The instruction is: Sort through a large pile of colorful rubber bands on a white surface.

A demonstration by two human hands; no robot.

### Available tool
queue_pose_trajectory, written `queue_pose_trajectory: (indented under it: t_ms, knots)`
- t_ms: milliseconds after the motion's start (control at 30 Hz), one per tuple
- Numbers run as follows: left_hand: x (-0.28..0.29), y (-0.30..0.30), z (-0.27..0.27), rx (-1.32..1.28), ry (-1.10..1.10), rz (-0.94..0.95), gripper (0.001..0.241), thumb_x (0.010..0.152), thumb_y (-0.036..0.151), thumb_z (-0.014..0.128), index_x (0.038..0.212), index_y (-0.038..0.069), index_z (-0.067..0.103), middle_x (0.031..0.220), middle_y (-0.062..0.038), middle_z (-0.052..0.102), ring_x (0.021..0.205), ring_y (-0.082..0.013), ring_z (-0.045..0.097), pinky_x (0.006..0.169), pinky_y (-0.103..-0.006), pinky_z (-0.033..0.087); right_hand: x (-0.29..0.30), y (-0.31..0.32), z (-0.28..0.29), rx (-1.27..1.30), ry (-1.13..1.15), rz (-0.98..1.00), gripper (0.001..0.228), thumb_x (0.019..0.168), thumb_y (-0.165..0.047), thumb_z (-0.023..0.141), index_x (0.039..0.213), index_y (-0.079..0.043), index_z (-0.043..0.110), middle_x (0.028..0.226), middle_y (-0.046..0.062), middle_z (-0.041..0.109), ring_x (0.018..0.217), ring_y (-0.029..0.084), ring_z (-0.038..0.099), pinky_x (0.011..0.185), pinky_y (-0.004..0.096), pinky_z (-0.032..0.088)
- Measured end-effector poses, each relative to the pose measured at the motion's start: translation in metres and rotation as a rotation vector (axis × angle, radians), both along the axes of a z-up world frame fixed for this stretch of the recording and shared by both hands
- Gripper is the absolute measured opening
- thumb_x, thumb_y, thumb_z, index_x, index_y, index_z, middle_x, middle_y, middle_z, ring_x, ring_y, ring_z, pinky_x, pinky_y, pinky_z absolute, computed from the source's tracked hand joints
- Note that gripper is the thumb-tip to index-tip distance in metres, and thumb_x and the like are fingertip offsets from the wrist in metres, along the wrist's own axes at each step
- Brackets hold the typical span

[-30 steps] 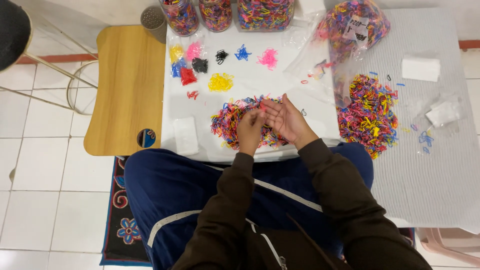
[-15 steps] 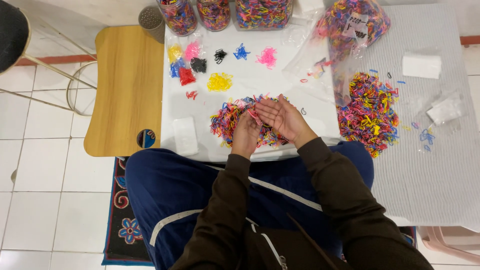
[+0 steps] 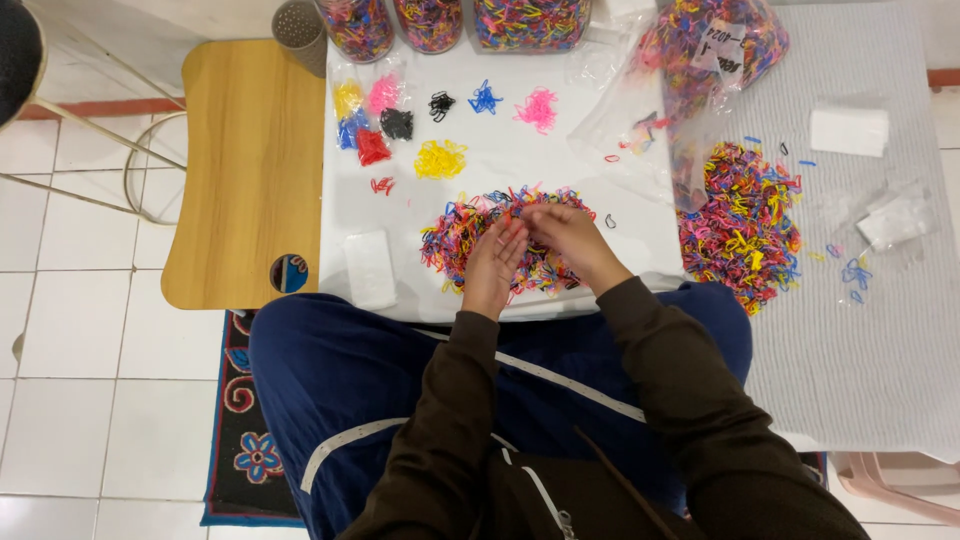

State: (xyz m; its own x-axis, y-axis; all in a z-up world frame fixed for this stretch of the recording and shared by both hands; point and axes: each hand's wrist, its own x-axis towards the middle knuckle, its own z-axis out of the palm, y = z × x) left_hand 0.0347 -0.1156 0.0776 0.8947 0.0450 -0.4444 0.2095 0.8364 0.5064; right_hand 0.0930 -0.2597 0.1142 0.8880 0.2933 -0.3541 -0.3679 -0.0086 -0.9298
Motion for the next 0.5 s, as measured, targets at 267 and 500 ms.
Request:
queue_pose_trajectory:
  t_ms: [267, 500]
  knots:
    - [-0.006, 0.004, 0.014, 0.079, -0.015, -0.041, 0.043, 0.111, 0.022, 0.046, 0.148, 0.000, 0.047, 0.146, -0.026, 0.054, 0.134, -0.0362, 0.054, 0.113, -0.0431, 0.049, -0.008, -0.005, 0.049, -0.464, -0.278, 0.129, 0.028, 0.100, -0.027, 0.064, 0.122, -0.015, 0.075, 0.115, 0.012, 0.074, 0.112, 0.031, 0.069, 0.096, 0.042, 0.054]
    - [-0.012, 0.015, 0.027, 0.675, 0.054, -0.091, 0.037, 0.107, 0.026, 0.052, 0.138, 0.010, 0.063, 0.140, -0.024, 0.060, 0.119, -0.0363, 0.065, 0.093, -0.0410, 0.060, 0.010, -0.016, 0.002, -0.717, -0.507, 0.167, 0.021, 0.097, -0.021, 0.069, 0.116, -0.015, 0.078, 0.103, 0.011, 0.075, 0.102, 0.031, 0.072, 0.088, 0.039, 0.058]
